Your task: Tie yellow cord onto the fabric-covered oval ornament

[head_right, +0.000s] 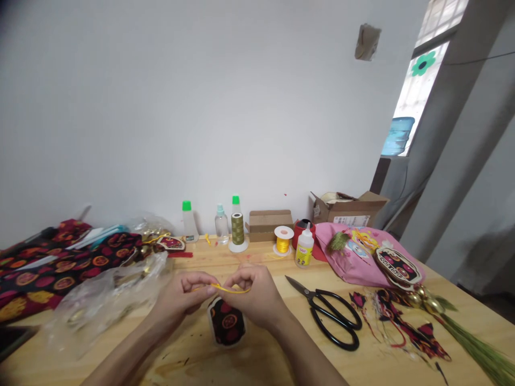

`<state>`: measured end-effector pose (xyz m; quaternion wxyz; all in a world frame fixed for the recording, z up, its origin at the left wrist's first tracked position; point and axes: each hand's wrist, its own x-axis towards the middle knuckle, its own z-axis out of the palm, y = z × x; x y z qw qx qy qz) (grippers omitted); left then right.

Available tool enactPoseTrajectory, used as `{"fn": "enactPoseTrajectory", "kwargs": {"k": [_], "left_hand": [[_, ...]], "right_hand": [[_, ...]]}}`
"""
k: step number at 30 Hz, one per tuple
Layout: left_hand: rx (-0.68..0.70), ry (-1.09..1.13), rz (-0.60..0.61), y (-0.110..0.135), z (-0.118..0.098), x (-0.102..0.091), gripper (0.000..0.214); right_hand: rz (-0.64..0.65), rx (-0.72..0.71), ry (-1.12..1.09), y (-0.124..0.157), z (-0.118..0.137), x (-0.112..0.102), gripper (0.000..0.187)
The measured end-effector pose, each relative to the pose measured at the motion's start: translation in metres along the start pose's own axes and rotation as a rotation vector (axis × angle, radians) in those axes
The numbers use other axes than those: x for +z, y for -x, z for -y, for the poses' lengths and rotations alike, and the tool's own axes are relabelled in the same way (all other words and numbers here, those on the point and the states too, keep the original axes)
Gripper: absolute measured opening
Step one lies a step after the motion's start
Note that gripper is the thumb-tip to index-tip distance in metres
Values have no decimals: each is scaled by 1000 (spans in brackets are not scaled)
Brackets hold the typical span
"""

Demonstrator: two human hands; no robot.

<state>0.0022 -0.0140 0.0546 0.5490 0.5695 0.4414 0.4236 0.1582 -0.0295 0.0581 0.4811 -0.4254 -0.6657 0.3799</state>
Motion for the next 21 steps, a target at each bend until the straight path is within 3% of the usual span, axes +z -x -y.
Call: {"fn": "enactPoseTrajectory", "kwargs": {"k": [5, 12, 17, 21], "left_hand": [[-26, 1, 2, 0, 2, 0, 27], [-89, 156, 29, 0, 2, 1, 26], [-110, 279, 102, 0, 4, 0, 24], [-121, 313, 93, 1, 2, 0, 23]], "right_hand": [[73, 174, -292, -1, 0, -2, 23], [-133, 184, -374, -4, -3, -12, 33], [-149, 202, -474, -5, -6, -13, 32], [-150, 165, -468, -5, -7, -13, 31]]}}
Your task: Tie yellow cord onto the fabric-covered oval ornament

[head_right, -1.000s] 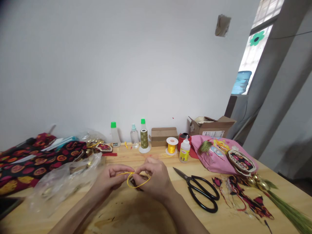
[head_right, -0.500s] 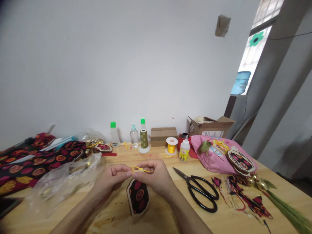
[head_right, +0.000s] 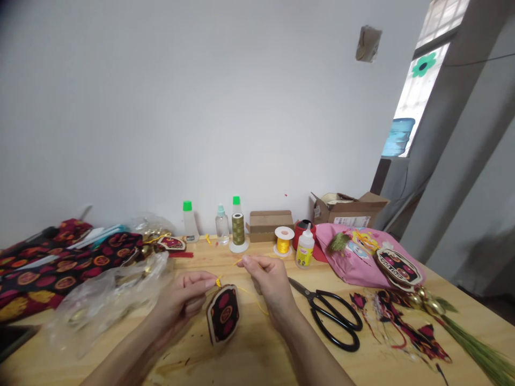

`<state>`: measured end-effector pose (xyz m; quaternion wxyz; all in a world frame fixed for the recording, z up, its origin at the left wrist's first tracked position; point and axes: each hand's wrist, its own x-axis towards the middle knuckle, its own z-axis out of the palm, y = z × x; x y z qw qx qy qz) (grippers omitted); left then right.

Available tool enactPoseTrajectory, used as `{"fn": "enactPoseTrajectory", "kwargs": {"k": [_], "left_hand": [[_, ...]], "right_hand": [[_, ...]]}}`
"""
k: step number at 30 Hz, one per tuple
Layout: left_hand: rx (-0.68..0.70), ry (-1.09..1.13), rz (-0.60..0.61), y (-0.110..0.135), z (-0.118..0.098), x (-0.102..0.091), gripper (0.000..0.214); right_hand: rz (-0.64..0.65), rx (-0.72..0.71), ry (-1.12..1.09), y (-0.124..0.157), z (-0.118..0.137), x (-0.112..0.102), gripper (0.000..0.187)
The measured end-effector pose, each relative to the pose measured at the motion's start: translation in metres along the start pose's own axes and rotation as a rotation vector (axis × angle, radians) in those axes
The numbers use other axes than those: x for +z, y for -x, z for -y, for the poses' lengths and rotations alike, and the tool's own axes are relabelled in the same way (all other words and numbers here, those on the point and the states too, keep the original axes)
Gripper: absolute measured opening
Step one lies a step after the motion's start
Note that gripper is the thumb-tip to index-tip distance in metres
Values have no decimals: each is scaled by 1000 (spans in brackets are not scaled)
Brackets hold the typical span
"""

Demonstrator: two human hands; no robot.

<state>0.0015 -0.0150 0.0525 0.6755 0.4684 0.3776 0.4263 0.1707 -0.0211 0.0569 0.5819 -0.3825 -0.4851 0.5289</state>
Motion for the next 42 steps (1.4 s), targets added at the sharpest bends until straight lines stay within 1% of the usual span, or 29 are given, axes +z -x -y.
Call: {"fn": "enactPoseTrajectory", "kwargs": {"k": [6, 10, 14, 18, 21, 26, 32, 36, 38, 40, 42], "left_hand": [[4, 0, -36, -1, -1, 1, 23], [19, 13, -43, -1, 1, 0, 23], [31, -6, -53, -1, 2, 0, 22], [30, -50, -52, -2, 3, -1, 26], [44, -80, -68, -3, 3, -2, 28], [78, -128, -96, -4, 0, -3, 25], [30, -169, -41, 0, -1, -2, 29], [29, -175, -22, 1, 1, -1, 31], [29, -180, -1, 0, 2, 0, 32], [28, -193, 35, 0, 2, 0, 30], [33, -201, 72, 1, 2, 0, 26]], "right_hand": [[34, -60, 7, 3, 2, 0, 29], [41, -44, -25, 2, 2, 1, 27], [30, -44, -89, 1, 0, 0, 26], [-15, -66, -128, 2, -2, 0, 25], [-30, -88, -99, 2, -3, 0, 25], [2, -115, -7, 2, -3, 0, 27], [16, -96, -15, 3, -4, -1, 26], [6, -102, -6, 2, -1, 1, 27], [-26, -118, 46, 2, 0, 3, 27], [-50, -149, 148, 3, 1, 5, 25], [-41, -170, 257, 3, -1, 7, 22]]}}
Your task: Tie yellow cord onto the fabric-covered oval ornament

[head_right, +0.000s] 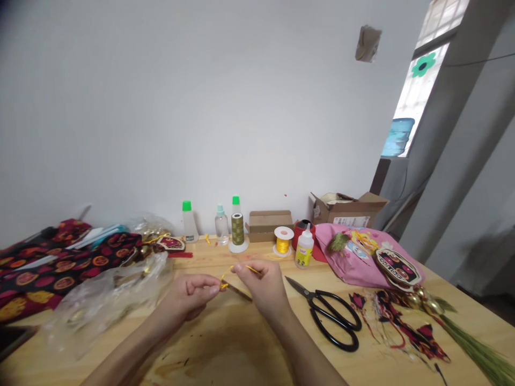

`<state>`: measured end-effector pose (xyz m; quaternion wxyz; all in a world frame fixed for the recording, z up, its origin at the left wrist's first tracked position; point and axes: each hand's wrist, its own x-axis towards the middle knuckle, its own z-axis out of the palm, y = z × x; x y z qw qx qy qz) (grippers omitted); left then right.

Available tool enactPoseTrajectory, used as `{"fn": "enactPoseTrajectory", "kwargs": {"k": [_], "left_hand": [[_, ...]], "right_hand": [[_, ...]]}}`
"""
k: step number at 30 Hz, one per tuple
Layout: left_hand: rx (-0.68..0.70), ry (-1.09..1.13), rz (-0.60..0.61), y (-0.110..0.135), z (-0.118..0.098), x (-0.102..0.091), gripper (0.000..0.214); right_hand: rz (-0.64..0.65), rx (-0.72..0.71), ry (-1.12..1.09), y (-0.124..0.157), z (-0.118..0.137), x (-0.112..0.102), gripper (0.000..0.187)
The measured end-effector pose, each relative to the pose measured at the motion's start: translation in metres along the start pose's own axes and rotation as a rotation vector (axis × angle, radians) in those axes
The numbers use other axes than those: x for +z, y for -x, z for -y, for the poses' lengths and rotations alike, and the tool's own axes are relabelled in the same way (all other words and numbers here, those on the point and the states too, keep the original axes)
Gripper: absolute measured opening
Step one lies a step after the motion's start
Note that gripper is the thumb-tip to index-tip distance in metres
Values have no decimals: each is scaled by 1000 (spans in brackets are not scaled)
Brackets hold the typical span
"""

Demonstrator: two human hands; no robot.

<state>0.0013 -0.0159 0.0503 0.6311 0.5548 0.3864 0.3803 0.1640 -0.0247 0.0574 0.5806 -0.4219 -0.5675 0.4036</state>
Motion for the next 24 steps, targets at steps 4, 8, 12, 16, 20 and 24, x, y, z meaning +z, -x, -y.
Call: {"fn": "enactPoseTrajectory", "kwargs": {"k": [4, 8, 12, 16, 20, 24], "left_hand": [[-5, -40, 82, 2, -2, 1, 23], [-14, -107, 143, 2, -2, 3, 23], [-5, -94, 51, 0, 2, 4, 22], [3, -84, -9, -3, 4, 4, 22], [-8, -77, -10, -5, 6, 1, 25], [10, -73, -29, -7, 7, -3, 29]], "right_hand": [[44, 37, 94, 0, -3, 2, 24], [-2, 119, 44, -3, -7, 0, 29], [37, 198, 69, -4, -12, 2, 30], [126, -2, 343, -2, -19, 7, 25], [192, -222, 606, 0, -23, 8, 28], [249, -245, 598, 0, -23, 7, 25]]}}
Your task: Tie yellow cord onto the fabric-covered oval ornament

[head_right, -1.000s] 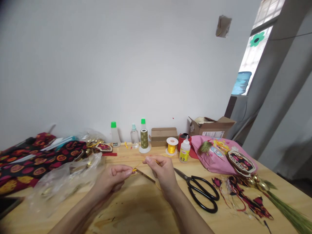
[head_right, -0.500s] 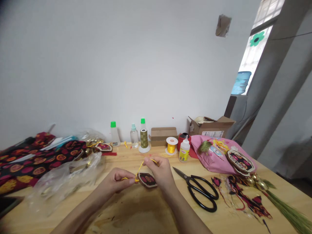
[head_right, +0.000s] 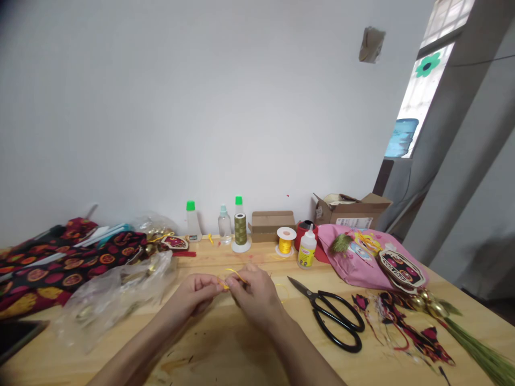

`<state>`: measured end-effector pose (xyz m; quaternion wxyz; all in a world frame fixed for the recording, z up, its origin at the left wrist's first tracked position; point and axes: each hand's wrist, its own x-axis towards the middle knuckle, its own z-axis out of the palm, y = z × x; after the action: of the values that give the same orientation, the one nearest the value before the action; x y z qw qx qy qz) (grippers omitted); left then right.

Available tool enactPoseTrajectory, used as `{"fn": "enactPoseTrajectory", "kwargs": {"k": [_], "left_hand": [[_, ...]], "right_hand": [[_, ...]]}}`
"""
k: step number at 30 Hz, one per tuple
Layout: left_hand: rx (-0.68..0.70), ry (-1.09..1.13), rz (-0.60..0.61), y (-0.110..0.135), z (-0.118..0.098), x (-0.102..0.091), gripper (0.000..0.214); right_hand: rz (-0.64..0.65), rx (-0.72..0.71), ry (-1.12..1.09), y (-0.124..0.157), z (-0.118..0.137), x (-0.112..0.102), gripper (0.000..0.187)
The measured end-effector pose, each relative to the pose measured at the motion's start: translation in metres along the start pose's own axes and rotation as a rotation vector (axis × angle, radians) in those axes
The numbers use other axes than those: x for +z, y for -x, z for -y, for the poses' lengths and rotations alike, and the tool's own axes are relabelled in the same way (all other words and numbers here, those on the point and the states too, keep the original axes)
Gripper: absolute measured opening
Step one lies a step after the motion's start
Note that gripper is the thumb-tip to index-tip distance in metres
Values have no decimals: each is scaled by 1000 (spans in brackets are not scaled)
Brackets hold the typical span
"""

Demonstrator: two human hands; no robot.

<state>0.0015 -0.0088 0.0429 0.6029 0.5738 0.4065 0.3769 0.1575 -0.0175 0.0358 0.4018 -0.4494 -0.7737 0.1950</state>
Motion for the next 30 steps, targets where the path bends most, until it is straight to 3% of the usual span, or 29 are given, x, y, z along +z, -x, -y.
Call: {"fn": "enactPoseTrajectory", "kwargs": {"k": [7, 18, 24, 30], "left_hand": [[8, -19, -10, 2, -1, -2, 27], [-41, -85, -23, 5, -8, -3, 24], [-79, 38, -5, 4, -1, 1, 27], [-89, 63, 3, 5, 1, 3, 30]], "right_hand": [[-11, 10, -47, 1, 0, -1, 13], [-18, -105, 182, 2, 1, -5, 7], [-12, -119, 259, 2, 1, -4, 6], [-8, -61, 186, 2, 1, -4, 3]]}}
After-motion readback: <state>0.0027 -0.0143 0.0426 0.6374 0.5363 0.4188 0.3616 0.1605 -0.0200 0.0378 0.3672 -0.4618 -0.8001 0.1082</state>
